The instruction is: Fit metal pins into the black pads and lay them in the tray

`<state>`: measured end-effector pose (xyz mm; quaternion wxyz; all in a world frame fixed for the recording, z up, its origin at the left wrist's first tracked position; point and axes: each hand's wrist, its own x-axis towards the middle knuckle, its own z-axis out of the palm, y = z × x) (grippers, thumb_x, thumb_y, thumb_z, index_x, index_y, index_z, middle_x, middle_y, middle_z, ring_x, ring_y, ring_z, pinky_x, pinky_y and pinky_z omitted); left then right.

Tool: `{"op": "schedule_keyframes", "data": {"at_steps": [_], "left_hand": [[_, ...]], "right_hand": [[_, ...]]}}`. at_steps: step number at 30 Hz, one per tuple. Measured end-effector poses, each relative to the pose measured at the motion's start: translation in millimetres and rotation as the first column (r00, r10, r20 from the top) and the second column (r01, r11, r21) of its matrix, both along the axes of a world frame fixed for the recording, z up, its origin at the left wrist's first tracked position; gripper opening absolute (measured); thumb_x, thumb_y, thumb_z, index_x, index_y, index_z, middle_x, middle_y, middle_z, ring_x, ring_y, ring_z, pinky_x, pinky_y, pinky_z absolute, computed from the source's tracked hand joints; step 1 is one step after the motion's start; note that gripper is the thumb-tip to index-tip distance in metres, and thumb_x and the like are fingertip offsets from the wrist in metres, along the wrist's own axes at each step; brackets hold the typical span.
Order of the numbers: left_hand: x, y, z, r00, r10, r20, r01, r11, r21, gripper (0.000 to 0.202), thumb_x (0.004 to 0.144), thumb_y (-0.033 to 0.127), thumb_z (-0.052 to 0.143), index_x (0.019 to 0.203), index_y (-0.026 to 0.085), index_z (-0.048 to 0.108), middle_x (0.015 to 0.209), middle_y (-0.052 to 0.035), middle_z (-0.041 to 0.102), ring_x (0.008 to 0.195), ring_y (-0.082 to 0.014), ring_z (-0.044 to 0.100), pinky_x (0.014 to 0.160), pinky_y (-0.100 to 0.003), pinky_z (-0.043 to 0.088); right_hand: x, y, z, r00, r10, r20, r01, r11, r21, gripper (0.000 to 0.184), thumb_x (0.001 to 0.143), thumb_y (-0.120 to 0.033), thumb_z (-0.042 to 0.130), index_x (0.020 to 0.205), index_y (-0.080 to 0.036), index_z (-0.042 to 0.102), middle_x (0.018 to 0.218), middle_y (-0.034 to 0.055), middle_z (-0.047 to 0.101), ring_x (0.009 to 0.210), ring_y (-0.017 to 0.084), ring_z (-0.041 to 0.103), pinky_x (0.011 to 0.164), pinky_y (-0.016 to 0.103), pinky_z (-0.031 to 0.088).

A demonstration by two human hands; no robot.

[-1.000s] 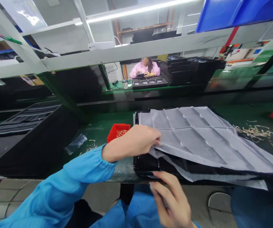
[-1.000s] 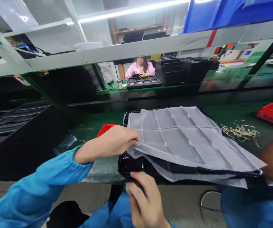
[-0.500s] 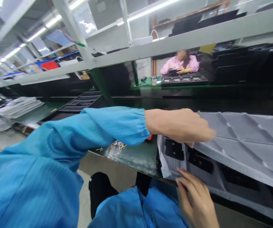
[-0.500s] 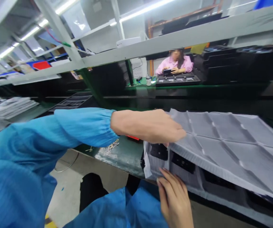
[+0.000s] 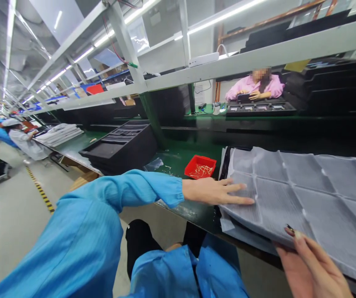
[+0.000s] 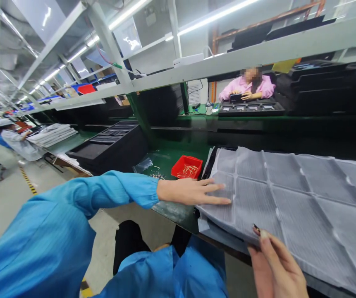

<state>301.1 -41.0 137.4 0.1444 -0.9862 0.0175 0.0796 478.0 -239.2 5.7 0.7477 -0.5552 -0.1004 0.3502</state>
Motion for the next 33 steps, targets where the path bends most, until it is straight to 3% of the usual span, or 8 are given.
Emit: {"op": "schedule_keyframes", "data": {"at_steps": [7, 12, 15, 19, 23, 26, 29, 33], "left_hand": [[25.6, 29.5, 28.5, 0.981, -0.192, 0.041, 0.189, 0.98, 0.053, 0.057, 0.109, 0.012, 0.025, 0.159, 0.027, 0.048, 0.165, -0.0093, 0.045, 0.16, -0.0275, 0.03, 0.123, -0.043, 0.041], [37.1, 65.3, 26.8, 0.996, -0.022, 0.09, 0.015, 0.997, 0.074, 0.066, 0.103, 0.0, 0.031, 0.161, 0.029, 0.043, 0.172, -0.0033, 0.033, 0.162, -0.0212, 0.022, 0.128, -0.043, 0.03], [8.9, 95.7, 22.0, 0.952, 0.24, 0.189, -0.255, 0.965, 0.064, 0.074, 0.098, 0.002, 0.05, 0.165, 0.024, 0.031, 0.177, -0.012, 0.018, 0.163, -0.0333, 0.018, 0.125, -0.061, 0.028], [-90.8, 115.2, 15.5, 0.75, 0.59, 0.297, -0.608, 0.793, -0.04, 0.07, 0.1, 0.028, 0.067, 0.162, 0.02, 0.035, 0.17, -0.0181, 0.033, 0.154, -0.0375, 0.037, 0.12, -0.06, 0.038], [-199.9, 84.4, -28.8, 0.396, 0.83, 0.392, -0.858, 0.487, -0.164, 0.048, 0.101, 0.035, 0.067, 0.146, 0.02, 0.055, 0.154, -0.0139, 0.052, 0.136, -0.0345, 0.056, 0.111, -0.061, 0.049], [-237.9, 57.8, -82.9, 0.194, 0.901, 0.387, -0.919, 0.305, -0.248, 0.042, 0.101, 0.034, 0.068, 0.139, 0.018, 0.059, 0.144, -0.013, 0.059, 0.125, -0.0311, 0.063, 0.104, -0.055, 0.055], [-235.2, 52.3, -126.3, 0.12, 0.926, 0.358, -0.909, 0.247, -0.335, 0.045, 0.1, 0.035, 0.068, 0.142, 0.019, 0.058, 0.149, -0.0134, 0.056, 0.13, -0.0329, 0.06, 0.107, -0.058, 0.052], [-205.0, 70.1, -148.3, 0.181, 0.929, 0.324, -0.837, 0.318, -0.445, 0.052, 0.1, 0.037, 0.068, 0.147, 0.021, 0.054, 0.158, -0.0138, 0.048, 0.14, -0.0363, 0.051, 0.114, -0.063, 0.044]], "right_hand": [[-20.5, 16.5, 62.6, 0.989, -0.082, -0.124, 0.092, 0.993, 0.071, 0.047, 0.05, -0.051, 0.101, 0.079, -0.028, 0.072, 0.101, -0.0041, 0.071, 0.121, 0.021, 0.061, 0.122, 0.041, 0.041], [-19.7, 42.3, 69.3, 0.969, 0.077, -0.233, -0.047, 0.99, 0.129, 0.039, 0.056, -0.042, 0.099, 0.078, -0.026, 0.071, 0.108, -0.0012, 0.071, 0.131, 0.03, 0.063, 0.126, 0.055, 0.039], [-15.0, 47.8, 64.6, 0.936, 0.193, -0.296, -0.174, 0.981, 0.089, 0.047, 0.044, -0.043, 0.102, 0.073, -0.024, 0.071, 0.113, 0.0032, 0.075, 0.13, 0.037, 0.065, 0.128, 0.057, 0.035], [-3.7, 41.0, 49.4, 0.914, 0.274, -0.299, -0.273, 0.961, 0.046, 0.051, 0.038, -0.047, 0.103, 0.072, -0.025, 0.072, 0.126, 0.0107, 0.076, 0.128, 0.04, 0.067, 0.126, 0.059, 0.035], [4.5, 34.0, 33.4, 0.886, 0.344, -0.31, -0.35, 0.936, 0.036, 0.049, 0.04, -0.053, 0.102, 0.073, -0.027, 0.077, 0.13, 0.0121, 0.076, 0.127, 0.039, 0.069, 0.123, 0.053, 0.038], [3.3, 33.1, 28.7, 0.889, 0.353, -0.291, -0.362, 0.932, 0.025, 0.049, 0.037, -0.055, 0.102, 0.069, -0.027, 0.078, 0.126, 0.0133, 0.078, 0.125, 0.04, 0.069, 0.12, 0.052, 0.04], [-2.5, 30.8, 28.3, 0.896, 0.36, -0.259, -0.37, 0.929, 0.011, 0.049, 0.034, -0.058, 0.101, 0.064, -0.027, 0.078, 0.118, 0.0162, 0.08, 0.119, 0.042, 0.072, 0.114, 0.052, 0.047], [-13.1, 21.1, 29.0, 0.885, 0.411, -0.22, -0.42, 0.907, 0.007, 0.046, 0.039, -0.059, 0.1, 0.063, -0.027, 0.079, 0.112, 0.0166, 0.082, 0.107, 0.038, 0.078, 0.102, 0.044, 0.058]]}}
